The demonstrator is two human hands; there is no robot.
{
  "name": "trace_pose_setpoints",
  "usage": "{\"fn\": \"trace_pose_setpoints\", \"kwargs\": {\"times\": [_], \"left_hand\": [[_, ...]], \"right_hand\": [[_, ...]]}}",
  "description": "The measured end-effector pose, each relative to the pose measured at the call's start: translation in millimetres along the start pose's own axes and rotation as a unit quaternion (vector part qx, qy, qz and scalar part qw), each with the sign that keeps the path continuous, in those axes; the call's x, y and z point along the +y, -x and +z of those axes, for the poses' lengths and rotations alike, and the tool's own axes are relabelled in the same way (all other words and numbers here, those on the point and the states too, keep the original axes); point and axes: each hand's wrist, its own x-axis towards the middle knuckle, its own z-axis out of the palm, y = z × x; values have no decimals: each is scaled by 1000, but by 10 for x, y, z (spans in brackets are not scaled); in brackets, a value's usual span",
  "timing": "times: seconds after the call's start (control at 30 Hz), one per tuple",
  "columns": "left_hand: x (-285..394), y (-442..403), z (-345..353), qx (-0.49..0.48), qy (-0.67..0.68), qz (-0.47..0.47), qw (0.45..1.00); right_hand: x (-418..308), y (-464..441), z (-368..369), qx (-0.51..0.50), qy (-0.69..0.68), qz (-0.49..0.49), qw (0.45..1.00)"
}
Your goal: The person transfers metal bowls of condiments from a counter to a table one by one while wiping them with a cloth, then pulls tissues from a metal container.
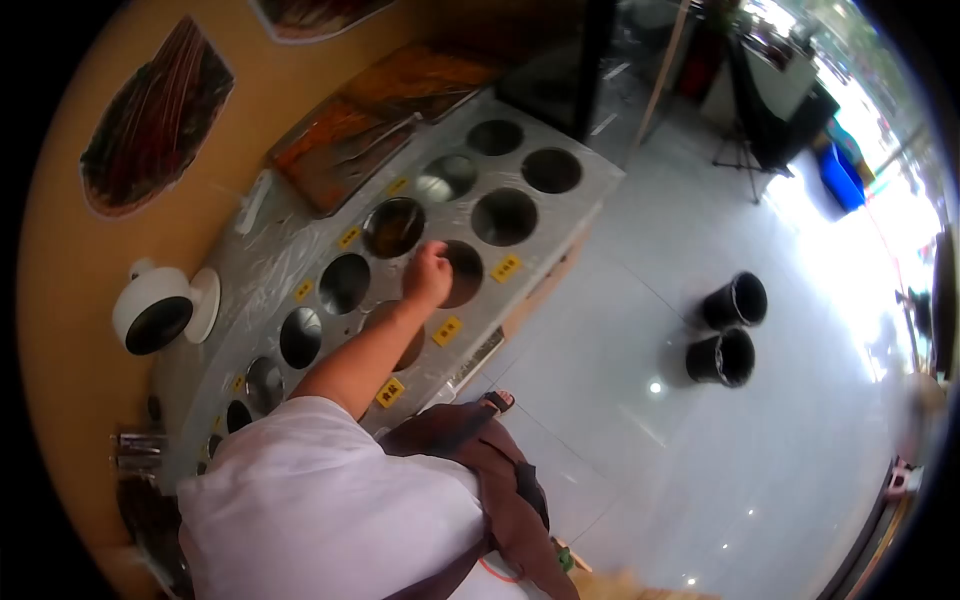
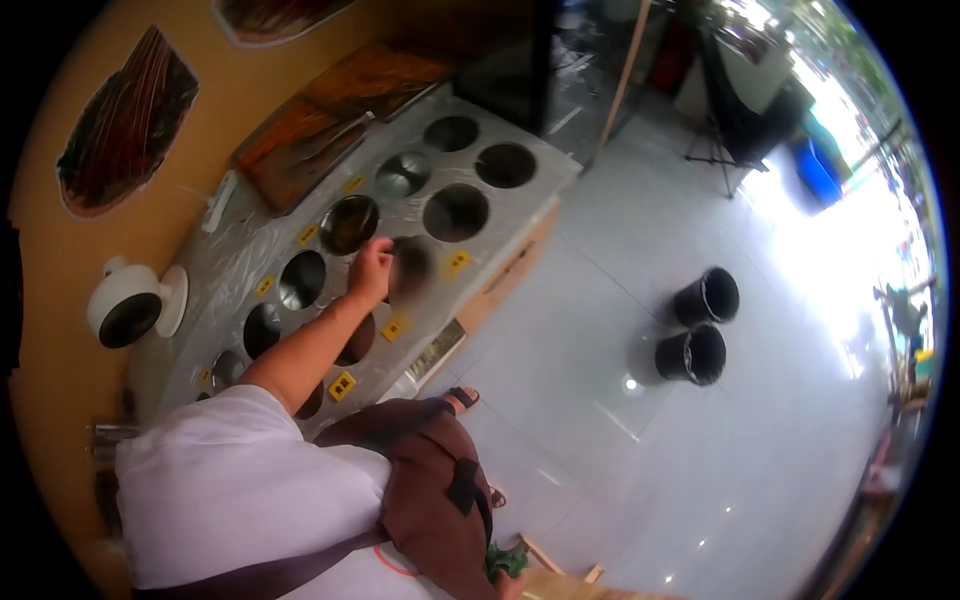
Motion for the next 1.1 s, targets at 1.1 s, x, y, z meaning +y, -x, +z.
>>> {"fn": "trace_pose_setpoints", "kwargs": {"times": [1.1], "left_hand": [[-2188,-1523,-766,-30,238,-439,866]], "right_hand": [[-1071,560,88,37,-125,144,981]]}}
